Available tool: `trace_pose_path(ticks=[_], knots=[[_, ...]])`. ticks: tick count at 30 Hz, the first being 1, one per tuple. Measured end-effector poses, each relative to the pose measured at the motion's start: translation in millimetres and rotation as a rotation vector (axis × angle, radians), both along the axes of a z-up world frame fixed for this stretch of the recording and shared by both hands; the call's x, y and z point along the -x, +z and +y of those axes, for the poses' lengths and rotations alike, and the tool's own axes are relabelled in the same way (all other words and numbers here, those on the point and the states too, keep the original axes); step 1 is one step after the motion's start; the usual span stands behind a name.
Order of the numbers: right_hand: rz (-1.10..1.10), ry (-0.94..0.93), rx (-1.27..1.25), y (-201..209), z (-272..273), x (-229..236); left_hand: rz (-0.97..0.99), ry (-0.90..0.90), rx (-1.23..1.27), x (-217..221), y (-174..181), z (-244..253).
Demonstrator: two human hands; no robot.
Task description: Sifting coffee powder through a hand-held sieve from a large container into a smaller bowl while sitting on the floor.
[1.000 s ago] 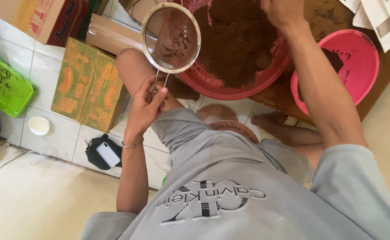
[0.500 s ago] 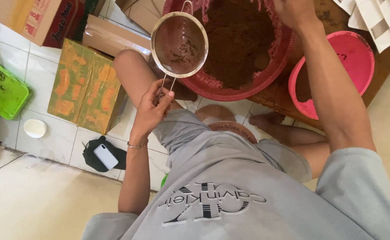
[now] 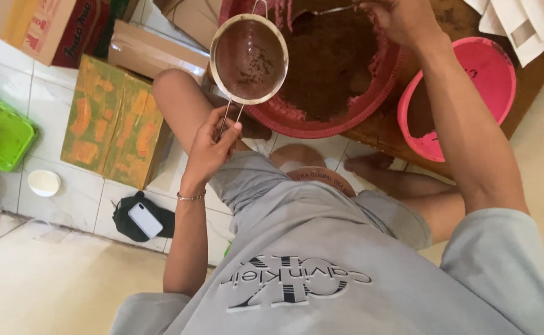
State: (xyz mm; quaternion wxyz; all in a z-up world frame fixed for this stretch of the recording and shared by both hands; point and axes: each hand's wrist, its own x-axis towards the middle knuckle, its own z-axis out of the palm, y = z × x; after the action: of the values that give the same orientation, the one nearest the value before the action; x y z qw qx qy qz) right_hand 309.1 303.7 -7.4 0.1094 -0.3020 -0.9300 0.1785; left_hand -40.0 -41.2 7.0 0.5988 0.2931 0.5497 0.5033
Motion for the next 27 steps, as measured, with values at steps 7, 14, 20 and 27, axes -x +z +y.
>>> trace_pose_path(ticks=[7, 14, 20, 27], knots=[[0.05, -0.121, 0.074, 6, 2, 5, 0.021, -0.002, 0.001, 5, 9, 4], [0.073, -0.179, 0.151, -6, 7, 13, 0.02, 0.021, 0.011, 3, 17, 0], [0.101, -0.242, 0.234, 4, -5, 1, -0.003, 0.018, 0.112, -2, 23, 7], [0.244, -0.486, 0.578, 54, -30, -12, 0.054, -0.052, 0.075, -11, 20, 36]])
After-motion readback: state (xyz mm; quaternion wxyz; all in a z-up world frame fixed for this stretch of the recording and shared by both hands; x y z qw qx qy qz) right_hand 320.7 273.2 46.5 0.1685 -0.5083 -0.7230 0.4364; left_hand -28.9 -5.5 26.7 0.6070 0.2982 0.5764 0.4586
